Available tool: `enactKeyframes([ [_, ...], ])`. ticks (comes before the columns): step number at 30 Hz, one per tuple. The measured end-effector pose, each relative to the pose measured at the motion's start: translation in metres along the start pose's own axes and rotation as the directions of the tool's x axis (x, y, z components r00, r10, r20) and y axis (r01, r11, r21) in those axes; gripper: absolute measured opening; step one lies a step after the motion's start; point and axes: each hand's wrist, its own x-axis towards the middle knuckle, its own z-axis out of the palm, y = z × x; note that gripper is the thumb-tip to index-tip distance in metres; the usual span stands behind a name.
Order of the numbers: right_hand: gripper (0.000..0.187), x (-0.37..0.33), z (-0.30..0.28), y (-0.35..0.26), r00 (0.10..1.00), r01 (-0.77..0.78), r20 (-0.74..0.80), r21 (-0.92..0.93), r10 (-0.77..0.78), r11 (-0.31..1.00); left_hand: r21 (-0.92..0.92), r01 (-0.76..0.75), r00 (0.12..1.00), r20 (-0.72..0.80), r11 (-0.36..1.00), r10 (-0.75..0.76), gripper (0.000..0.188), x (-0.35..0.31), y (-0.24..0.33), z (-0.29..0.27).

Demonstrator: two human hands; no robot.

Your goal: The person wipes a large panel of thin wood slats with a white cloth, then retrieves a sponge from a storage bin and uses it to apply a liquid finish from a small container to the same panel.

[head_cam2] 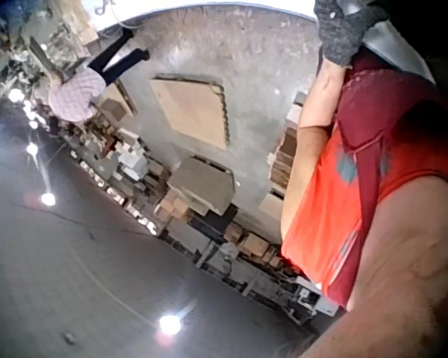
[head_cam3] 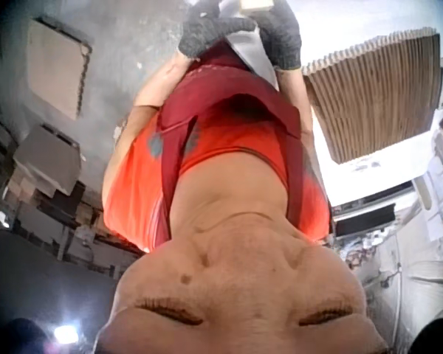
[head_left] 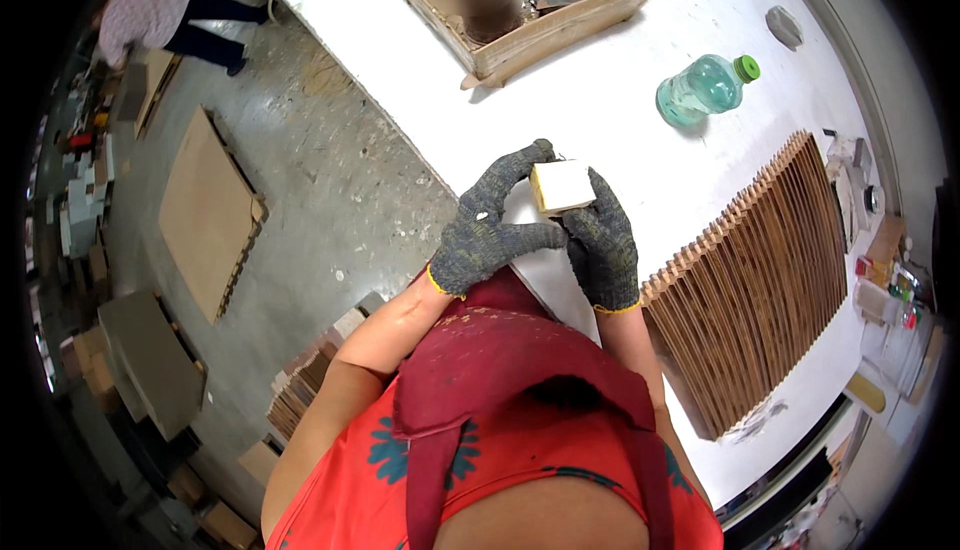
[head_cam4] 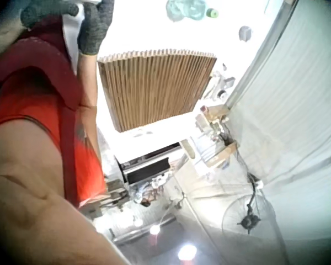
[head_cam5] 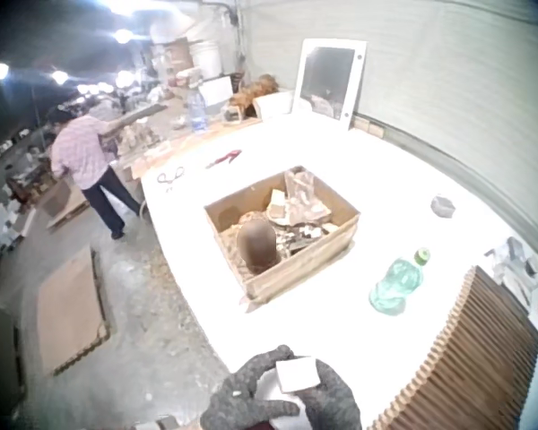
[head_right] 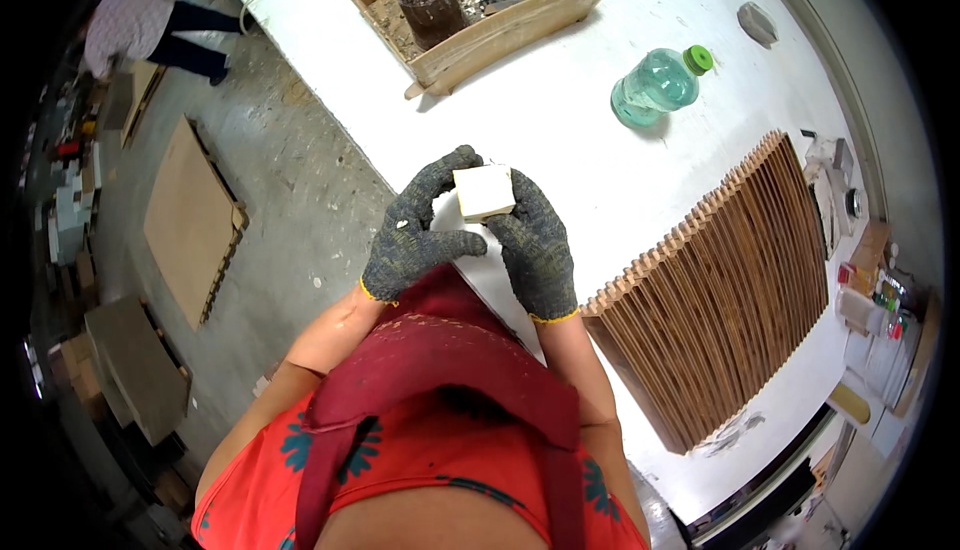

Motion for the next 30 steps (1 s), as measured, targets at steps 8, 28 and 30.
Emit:
enactKeyframes([
  [8,0.064,0.02,0.036,-0.009,0.982,-0.057,-0.173,0.11,0.075,0.992,-0.558,0.155,0.985,0.022,0.816,-0.172,0.046,0.036,-0.006,-0.037],
  [28,0.056,0.05,0.076,-0.02,0.986,0.1,-0.082,-0.386,-0.142,0.917,-0.094,-0.141,0.98,-0.154,0.985,0.126,0.059,0.037,-0.02,-0.071],
  [30,0.046,0.052,0.079,-0.024,0.992,0.013,-0.115,-0.3,-0.05,0.954,0.004,-0.201,0.971,-0.134,0.98,0.2,0.058,0.037,-0.014,-0.072],
])
